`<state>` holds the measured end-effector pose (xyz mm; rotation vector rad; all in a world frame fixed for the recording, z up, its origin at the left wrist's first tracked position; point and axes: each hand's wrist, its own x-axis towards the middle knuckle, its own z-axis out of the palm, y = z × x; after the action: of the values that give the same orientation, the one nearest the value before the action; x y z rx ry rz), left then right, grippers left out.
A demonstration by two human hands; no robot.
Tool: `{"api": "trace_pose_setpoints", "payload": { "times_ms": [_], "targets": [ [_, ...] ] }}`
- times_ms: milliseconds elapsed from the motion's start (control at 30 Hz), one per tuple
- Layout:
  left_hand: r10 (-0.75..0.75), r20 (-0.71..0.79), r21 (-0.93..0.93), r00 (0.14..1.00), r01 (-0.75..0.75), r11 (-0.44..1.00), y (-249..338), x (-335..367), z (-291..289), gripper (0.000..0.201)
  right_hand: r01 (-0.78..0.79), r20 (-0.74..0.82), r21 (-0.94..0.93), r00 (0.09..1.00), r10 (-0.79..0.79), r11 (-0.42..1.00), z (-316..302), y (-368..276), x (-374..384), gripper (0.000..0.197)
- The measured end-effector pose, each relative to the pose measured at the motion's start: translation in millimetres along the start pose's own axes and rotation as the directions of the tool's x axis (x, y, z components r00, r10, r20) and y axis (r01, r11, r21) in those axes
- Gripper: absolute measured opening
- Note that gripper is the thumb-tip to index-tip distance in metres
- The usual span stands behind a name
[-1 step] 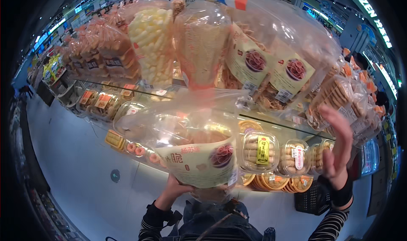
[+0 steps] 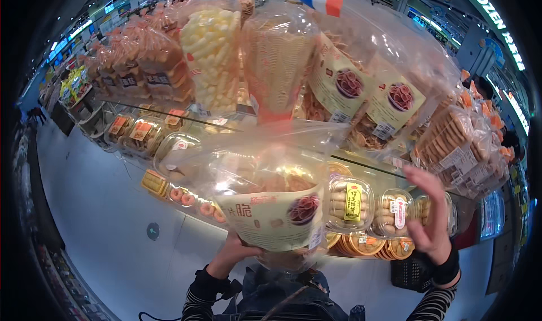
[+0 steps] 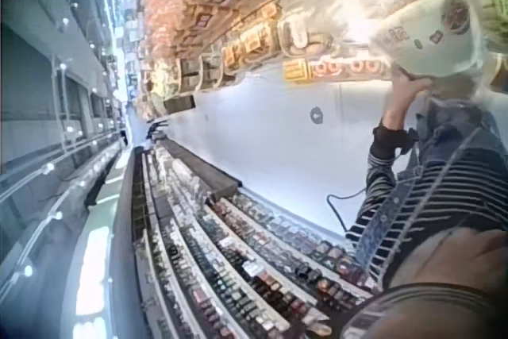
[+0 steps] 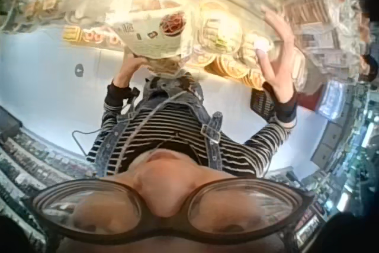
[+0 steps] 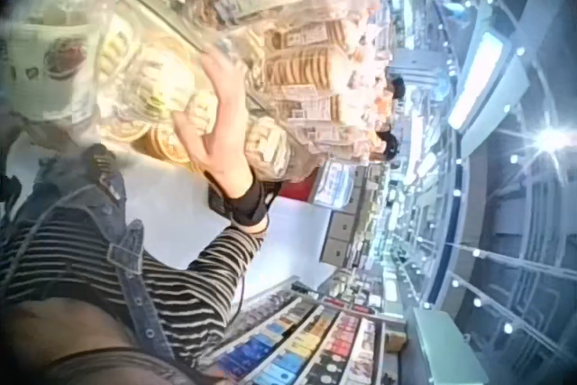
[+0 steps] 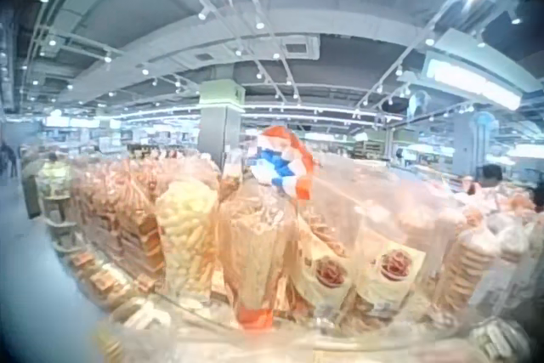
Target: Pick up various packaged bakery and snack items and put them in a shopping basket.
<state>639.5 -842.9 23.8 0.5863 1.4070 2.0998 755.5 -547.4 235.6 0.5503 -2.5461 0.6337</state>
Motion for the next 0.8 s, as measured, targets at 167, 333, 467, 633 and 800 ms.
{"api": "trace_pose_setpoints", "payload": {
  "times_ms": [167, 333, 467, 633, 800],
  "targets": [
    [-0.161, 0.216, 0.102, 0.963, 0.141, 0.985, 31.8, 13.8, 22.5, 0.073, -0.542, 0.334, 0.588, 0.839, 0.430, 0.601, 110.2, 1.9, -60.6, 0.089],
    [-0.150, 0.392, 0.030, 0.908, 0.150, 0.988, 34.8, 20.5, 50.1, 0.075, -0.505, 0.260, 0.798, 0.781, 0.567, 0.329, 167.4, 25.3, -149.6, 0.095],
    [-0.052, 0.502, 0.077, 0.864, 0.015, 0.997, 19.8, 29.6, 67.0, 0.077, -0.461, 0.249, 0.851, 0.774, 0.582, 0.250, 173.4, 23.6, -162.5, 0.097],
    [-0.112, 0.539, 0.301, 0.835, -0.067, 0.951, 44.7, 28.2, 87.7, 0.083, -0.265, 0.104, 0.951, 0.762, 0.639, 0.162, 172.6, 9.9, -147.4, 0.097],
    [-0.200, 0.572, 0.425, 0.796, -0.079, 0.902, 56.8, 16.6, 94.4, 0.084, -0.024, -0.035, 0.997, 0.705, 0.709, 0.072, 179.6, -19.7, -136.0, 0.098]
  ]
}}
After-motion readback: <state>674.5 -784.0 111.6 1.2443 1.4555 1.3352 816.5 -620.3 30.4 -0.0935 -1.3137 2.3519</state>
